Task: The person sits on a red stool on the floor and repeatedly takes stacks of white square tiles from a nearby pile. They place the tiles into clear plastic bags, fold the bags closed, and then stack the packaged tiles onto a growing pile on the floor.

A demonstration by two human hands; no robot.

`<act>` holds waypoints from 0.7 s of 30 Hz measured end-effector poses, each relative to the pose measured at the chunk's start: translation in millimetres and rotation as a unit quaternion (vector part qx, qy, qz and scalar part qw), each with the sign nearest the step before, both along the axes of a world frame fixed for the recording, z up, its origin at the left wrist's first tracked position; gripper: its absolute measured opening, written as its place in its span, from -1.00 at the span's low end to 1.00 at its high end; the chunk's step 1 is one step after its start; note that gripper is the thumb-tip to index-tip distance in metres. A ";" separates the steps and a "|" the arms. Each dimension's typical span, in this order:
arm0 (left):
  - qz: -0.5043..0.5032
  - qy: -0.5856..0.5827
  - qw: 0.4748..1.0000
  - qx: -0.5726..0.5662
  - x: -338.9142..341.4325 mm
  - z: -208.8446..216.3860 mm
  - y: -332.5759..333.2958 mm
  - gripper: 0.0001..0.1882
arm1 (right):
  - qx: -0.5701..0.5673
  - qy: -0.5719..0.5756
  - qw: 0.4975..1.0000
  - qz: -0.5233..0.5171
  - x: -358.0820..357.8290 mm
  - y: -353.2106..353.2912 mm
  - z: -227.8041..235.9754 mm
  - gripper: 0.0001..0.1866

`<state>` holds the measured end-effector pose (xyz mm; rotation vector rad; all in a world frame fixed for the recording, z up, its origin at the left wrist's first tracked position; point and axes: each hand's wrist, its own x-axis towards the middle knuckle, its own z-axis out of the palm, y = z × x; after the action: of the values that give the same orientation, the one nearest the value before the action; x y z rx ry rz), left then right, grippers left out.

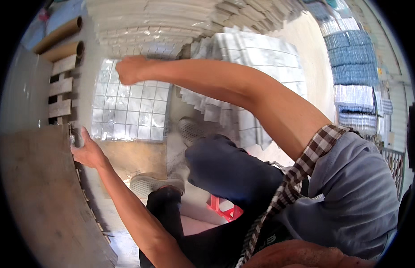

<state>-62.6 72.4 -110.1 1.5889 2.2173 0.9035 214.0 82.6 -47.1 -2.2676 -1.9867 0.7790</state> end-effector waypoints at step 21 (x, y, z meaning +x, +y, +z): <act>-0.162 -0.340 0.913 -0.156 -17.8 158.5 -156.8 -0.54 | 0.143 0.193 0.769 -0.593 364.1 -380.7 127.1 -0.30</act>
<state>-80.4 -84.4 48.4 1.1939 1.4693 0.7905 578.2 -298.1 80.0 -2.2610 -0.2339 0.5940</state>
